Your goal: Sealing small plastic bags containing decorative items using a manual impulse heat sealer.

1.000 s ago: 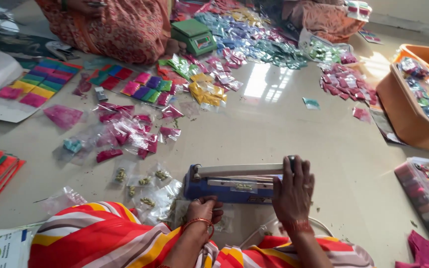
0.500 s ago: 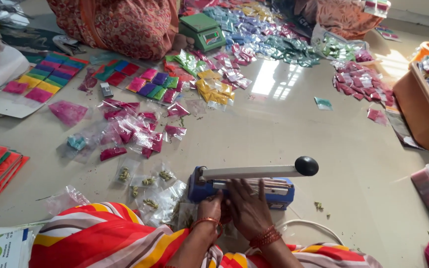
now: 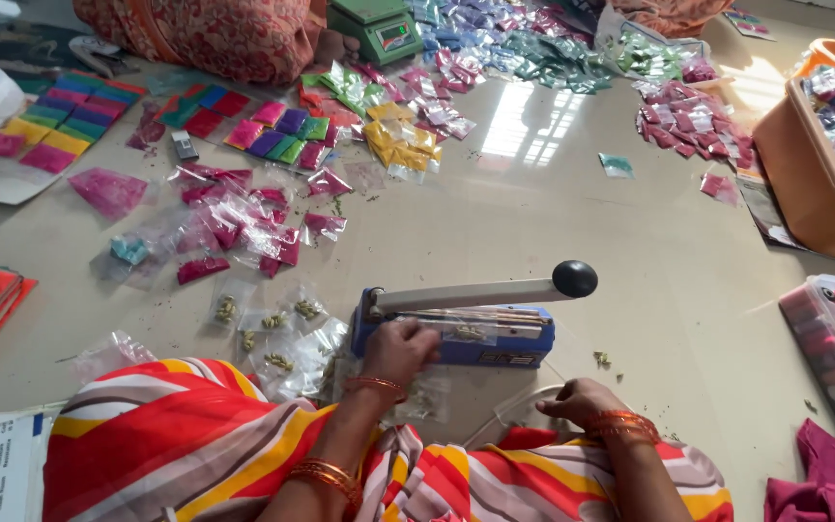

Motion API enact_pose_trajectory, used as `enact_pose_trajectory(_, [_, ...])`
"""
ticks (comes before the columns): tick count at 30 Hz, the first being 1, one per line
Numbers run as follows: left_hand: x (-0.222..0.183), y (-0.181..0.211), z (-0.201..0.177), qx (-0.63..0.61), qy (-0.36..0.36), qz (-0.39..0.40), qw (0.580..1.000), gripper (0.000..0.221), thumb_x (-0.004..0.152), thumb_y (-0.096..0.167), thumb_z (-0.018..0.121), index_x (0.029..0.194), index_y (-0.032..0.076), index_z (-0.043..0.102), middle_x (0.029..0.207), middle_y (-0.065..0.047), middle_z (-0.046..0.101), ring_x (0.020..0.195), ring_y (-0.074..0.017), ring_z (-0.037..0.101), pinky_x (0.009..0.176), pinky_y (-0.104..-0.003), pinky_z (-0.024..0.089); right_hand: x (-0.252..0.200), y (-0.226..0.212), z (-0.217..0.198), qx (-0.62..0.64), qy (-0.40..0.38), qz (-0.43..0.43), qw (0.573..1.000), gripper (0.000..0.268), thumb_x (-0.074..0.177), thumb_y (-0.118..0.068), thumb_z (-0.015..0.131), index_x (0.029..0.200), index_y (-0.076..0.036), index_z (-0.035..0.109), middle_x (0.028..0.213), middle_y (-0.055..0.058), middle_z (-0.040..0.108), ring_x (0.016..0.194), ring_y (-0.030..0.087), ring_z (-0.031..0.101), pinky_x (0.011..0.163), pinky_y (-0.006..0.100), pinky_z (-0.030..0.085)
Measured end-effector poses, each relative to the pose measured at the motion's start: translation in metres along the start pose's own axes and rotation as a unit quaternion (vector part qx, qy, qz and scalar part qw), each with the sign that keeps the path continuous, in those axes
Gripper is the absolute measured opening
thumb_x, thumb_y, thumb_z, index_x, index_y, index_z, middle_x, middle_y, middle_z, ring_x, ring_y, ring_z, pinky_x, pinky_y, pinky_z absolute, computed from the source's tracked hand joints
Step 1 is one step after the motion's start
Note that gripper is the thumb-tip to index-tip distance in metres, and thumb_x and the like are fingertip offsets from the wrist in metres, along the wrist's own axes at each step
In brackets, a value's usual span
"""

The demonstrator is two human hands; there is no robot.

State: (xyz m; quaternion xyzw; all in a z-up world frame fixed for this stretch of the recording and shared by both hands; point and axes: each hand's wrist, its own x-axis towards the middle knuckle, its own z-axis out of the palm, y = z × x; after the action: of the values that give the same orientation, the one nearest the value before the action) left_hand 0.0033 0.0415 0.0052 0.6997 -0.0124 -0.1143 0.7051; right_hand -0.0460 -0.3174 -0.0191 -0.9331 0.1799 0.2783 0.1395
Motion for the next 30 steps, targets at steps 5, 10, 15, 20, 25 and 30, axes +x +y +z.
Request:
enact_pose_trajectory(5, [0.020, -0.016, 0.007, 0.190, 0.073, -0.052, 0.978, 0.037, 0.084, 0.046, 0.073, 0.086, 0.010, 0.082, 0.073, -0.004, 0.077, 0.067, -0.0122, 0.074, 0.064, -0.030, 0.056, -0.001, -0.014, -0.005, 0.050, -0.084, 0.005, 0.995, 0.049, 0.079, -0.049, 0.085, 0.094, -0.003, 0.082, 0.076, 0.017, 0.072, 0.071, 0.027, 0.069, 0.069, 0.045, 0.053])
enact_pose_trajectory(10, [0.037, -0.032, 0.042, 0.065, 0.042, -0.119, 0.990, 0.039, 0.082, 0.045, 0.074, 0.091, 0.008, 0.080, 0.077, -0.005, 0.077, 0.067, -0.0137, 0.073, 0.062, -0.032, 0.058, -0.009, -0.019, -0.003, 0.065, -0.015, -0.110, 0.992, 0.042, 0.072, -0.040, 0.087, 0.098, -0.009, 0.080, 0.088, 0.004, 0.078, 0.086, 0.018, 0.073, 0.081, 0.033, 0.056])
enact_pose_trajectory(15, [0.001, 0.017, 0.010, 0.200, -0.016, -0.016, 0.979, 0.039, 0.080, 0.040, 0.076, 0.102, 0.008, 0.079, 0.098, -0.015, 0.077, 0.089, -0.0272, 0.072, 0.080, -0.040, 0.058, -0.027, -0.024, -0.004, 0.335, 0.046, -0.182, 0.923, 0.017, 0.085, -0.015, 0.080, 0.095, -0.002, 0.075, 0.093, 0.007, 0.079, 0.090, 0.017, 0.071, 0.083, 0.033, 0.059])
enact_pose_trajectory(20, [-0.029, 0.047, 0.007, 0.405, 0.013, 0.020, 0.914, 0.058, 0.072, 0.041, 0.087, 0.115, 0.005, 0.070, 0.115, -0.022, 0.069, 0.103, -0.0380, 0.068, 0.089, -0.048, 0.056, -0.056, -0.068, -0.012, 0.363, 0.070, -0.234, 0.899, 0.012, 0.086, -0.002, 0.075, 0.095, -0.002, 0.068, 0.090, 0.006, 0.076, 0.087, 0.017, 0.072, 0.081, 0.033, 0.059])
enact_pose_trajectory(25, [-0.036, 0.045, 0.020, 0.219, -0.126, -0.033, 0.967, 0.059, 0.071, 0.037, 0.089, 0.116, 0.003, 0.070, 0.110, -0.016, 0.074, 0.101, -0.0319, 0.071, 0.084, -0.045, 0.058, -0.064, -0.104, -0.009, 0.412, -0.005, -0.318, 0.854, 0.015, 0.089, 0.004, 0.069, 0.101, -0.003, 0.066, 0.092, 0.005, 0.072, 0.087, 0.015, 0.071, 0.081, 0.032, 0.060])
enact_pose_trajectory(30, [-0.012, -0.016, 0.042, -0.217, -0.153, -0.234, 0.935, 0.025, 0.085, 0.010, 0.080, 0.106, 0.000, 0.070, 0.101, -0.012, 0.075, 0.090, -0.0240, 0.075, 0.074, -0.039, 0.067, -0.079, -0.119, -0.007, 0.573, 0.076, -0.206, 0.789, 0.024, 0.088, -0.014, 0.073, 0.111, -0.012, 0.065, 0.085, 0.006, 0.070, 0.073, 0.015, 0.066, 0.067, 0.032, 0.055])
